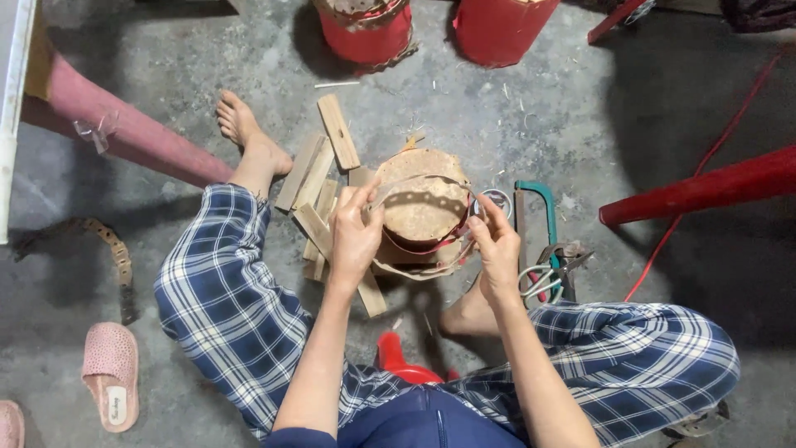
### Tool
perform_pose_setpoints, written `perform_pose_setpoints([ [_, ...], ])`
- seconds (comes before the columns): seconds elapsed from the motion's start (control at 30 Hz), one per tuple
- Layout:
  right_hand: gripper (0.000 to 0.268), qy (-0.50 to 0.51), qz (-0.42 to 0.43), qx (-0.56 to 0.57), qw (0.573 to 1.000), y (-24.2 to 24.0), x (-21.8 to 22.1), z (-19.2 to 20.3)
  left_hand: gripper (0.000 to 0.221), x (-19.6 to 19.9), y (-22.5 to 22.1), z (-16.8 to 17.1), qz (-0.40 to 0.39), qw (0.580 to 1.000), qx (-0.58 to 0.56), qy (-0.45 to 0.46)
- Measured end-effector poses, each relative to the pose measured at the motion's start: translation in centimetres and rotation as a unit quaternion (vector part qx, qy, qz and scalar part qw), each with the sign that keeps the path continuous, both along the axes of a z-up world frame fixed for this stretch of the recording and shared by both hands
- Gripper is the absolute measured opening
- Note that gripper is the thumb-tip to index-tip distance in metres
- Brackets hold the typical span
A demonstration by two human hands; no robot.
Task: Securing a woven rim onto the top of a small wooden drum using manual manipulation and a small hand tool.
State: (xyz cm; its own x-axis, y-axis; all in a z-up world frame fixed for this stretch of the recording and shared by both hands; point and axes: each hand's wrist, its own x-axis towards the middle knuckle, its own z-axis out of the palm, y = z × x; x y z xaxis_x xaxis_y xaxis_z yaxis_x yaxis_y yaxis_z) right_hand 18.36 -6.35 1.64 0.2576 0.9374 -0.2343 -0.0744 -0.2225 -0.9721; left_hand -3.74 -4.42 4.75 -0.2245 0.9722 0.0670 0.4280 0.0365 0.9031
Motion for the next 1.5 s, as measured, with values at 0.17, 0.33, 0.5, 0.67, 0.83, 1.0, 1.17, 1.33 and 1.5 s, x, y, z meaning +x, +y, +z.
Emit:
perform_pose_setpoints([
  [0.17, 0.040, -0.060, -0.048, 0.039, 0.996, -0.1, -1.5, 0.2, 0.042, 1.5, -1.0, -2.9, 0.039, 0.998, 0.054, 0.024],
  [0.33, 0.035, -0.032, -0.070, 0.087, 0.993, 0.9, -1.6, -2.2, 0.045, 2.0, 0.7, -4.0, 0.069, 0.993, 0.087, 0.029],
  [0.5, 0.029, -0.159, -0.067, 0.106, 0.979, 2.9, -1.2, -4.2, 0.045, 1.2, 2.7, -6.1, 0.045, 0.998, 0.041, -0.008],
  [0.67, 0.037, -0.230, -0.027, 0.089, 0.969, 3.3, -1.7, -2.4, 0.044, 0.8, 3.2, -6.2, 0.012, 0.999, 0.021, -0.026],
  [0.83, 0.038, -0.317, 0.019, 0.131, 0.939, 4.9, -0.5, -2.7, 0.045, -0.5, 4.6, -7.0, -0.061, 0.998, 0.022, 0.015],
  [1.0, 0.028, -0.448, 0.091, 0.095, 0.884, 7.2, 1.1, -1.9, 0.042, -1.6, 6.9, -6.6, -0.138, 0.981, -0.033, 0.135],
  [1.17, 0.031, -0.494, 0.132, 0.060, 0.858, 8.5, 1.4, -1.6, 0.029, -1.2, 8.9, -8.0, -0.146, 0.972, -0.040, 0.177],
  [1.33, 0.030, -0.483, 0.157, 0.034, 0.861, 8.9, 0.8, 0.1, 0.024, -1.1, 9.9, -9.1, -0.152, 0.975, -0.047, 0.154],
  [1.5, 0.032, -0.454, 0.168, 0.028, 0.875, 8.8, 0.8, -0.2, 0.032, -1.3, 10.8, -7.2, -0.193, 0.961, -0.096, 0.174],
])
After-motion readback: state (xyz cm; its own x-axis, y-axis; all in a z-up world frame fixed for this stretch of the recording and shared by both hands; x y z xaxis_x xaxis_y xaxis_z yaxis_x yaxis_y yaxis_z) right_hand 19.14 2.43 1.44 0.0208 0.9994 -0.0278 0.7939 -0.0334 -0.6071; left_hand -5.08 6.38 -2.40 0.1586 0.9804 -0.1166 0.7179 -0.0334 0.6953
